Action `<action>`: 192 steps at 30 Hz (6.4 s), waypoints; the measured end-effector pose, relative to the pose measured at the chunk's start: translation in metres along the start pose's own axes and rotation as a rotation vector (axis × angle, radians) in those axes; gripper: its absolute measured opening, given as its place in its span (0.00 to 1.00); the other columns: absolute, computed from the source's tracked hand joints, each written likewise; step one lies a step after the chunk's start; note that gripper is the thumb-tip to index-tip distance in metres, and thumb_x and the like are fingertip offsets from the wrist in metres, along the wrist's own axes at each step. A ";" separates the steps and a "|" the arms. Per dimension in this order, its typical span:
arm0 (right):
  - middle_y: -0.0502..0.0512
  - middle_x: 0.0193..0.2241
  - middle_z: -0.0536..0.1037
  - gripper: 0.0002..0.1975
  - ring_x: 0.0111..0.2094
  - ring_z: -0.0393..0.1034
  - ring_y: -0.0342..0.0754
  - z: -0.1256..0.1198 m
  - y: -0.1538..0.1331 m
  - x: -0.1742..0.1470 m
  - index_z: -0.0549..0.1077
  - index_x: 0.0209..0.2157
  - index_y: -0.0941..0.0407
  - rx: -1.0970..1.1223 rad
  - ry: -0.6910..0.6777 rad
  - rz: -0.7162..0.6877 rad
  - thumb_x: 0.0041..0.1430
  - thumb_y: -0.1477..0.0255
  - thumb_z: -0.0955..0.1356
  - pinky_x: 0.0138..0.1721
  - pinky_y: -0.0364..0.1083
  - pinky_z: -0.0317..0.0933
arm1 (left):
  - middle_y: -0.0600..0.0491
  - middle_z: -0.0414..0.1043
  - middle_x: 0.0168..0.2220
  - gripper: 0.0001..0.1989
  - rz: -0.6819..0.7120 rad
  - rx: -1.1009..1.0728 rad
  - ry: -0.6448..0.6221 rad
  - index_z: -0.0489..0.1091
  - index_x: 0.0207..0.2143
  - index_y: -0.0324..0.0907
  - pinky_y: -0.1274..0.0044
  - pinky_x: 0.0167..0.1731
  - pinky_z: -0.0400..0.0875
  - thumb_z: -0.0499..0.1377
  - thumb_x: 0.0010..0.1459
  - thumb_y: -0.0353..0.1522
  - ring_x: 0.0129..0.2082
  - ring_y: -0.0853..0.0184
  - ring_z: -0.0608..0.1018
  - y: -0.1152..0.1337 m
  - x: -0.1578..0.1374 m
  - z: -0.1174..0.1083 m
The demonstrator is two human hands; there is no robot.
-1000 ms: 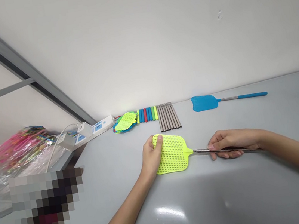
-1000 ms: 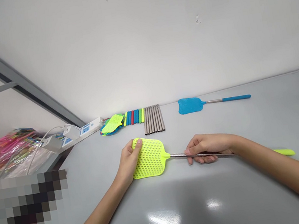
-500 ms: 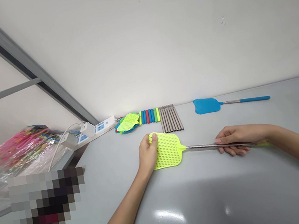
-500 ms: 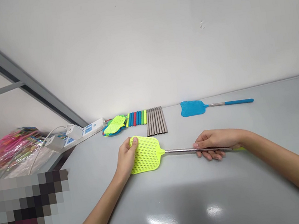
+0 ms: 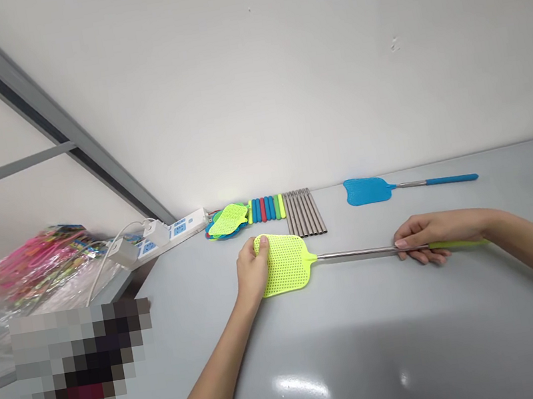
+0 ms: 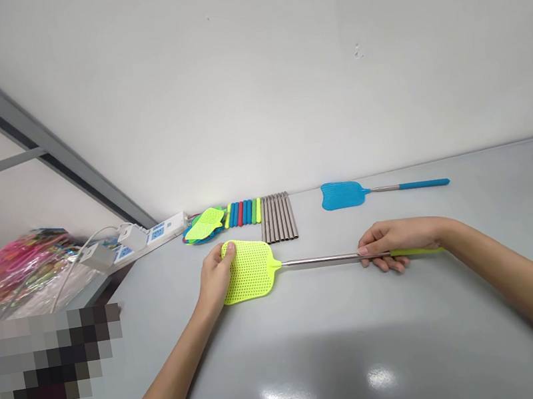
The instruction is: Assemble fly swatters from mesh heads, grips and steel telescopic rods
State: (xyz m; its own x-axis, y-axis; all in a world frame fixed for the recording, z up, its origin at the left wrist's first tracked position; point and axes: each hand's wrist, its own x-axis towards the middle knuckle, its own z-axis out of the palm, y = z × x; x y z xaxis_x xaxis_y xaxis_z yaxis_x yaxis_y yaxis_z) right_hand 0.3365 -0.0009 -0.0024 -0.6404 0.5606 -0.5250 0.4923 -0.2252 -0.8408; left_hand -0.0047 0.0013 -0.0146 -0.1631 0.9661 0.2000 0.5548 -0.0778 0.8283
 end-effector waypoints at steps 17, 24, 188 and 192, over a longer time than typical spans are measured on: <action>0.45 0.12 0.60 0.15 0.12 0.47 0.35 0.007 -0.007 0.004 0.69 0.26 0.61 -0.040 0.064 -0.015 0.54 0.62 0.62 0.14 0.39 0.42 | 0.58 0.60 0.19 0.16 -0.015 0.103 0.065 0.59 0.20 0.41 0.79 0.22 0.55 0.48 0.52 0.43 0.22 0.70 0.65 -0.007 0.007 -0.005; 0.43 0.10 0.55 0.15 0.12 0.43 0.35 0.005 -0.007 0.004 0.70 0.26 0.62 -0.032 0.043 -0.019 0.55 0.64 0.62 0.16 0.41 0.38 | 0.57 0.63 0.20 0.15 0.001 0.072 0.043 0.59 0.22 0.42 0.80 0.21 0.56 0.47 0.53 0.42 0.22 0.69 0.66 -0.011 0.003 -0.001; 0.43 0.13 0.49 0.20 0.16 0.41 0.38 0.021 -0.013 0.013 0.62 0.21 0.58 -0.108 0.243 -0.157 0.56 0.57 0.58 0.18 0.41 0.36 | 0.54 0.69 0.24 0.15 0.473 0.761 -0.538 0.58 0.26 0.42 0.78 0.21 0.52 0.38 0.61 0.35 0.24 0.67 0.71 0.027 -0.047 0.014; 0.42 0.14 0.46 0.20 0.16 0.36 0.37 0.023 -0.012 0.013 0.61 0.21 0.58 0.083 0.153 -0.100 0.55 0.56 0.59 0.17 0.41 0.34 | 0.55 0.69 0.24 0.15 0.481 0.786 -0.540 0.58 0.26 0.42 0.78 0.21 0.52 0.38 0.61 0.35 0.23 0.67 0.70 0.028 -0.048 0.014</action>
State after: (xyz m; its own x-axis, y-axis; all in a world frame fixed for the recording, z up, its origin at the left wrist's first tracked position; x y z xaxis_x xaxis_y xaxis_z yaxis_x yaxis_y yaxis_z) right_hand 0.3090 -0.0090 -0.0024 -0.5834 0.6964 -0.4180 0.3769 -0.2237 -0.8988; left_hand 0.0305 -0.0434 -0.0083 0.4891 0.8722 -0.0015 0.8664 -0.4857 0.1157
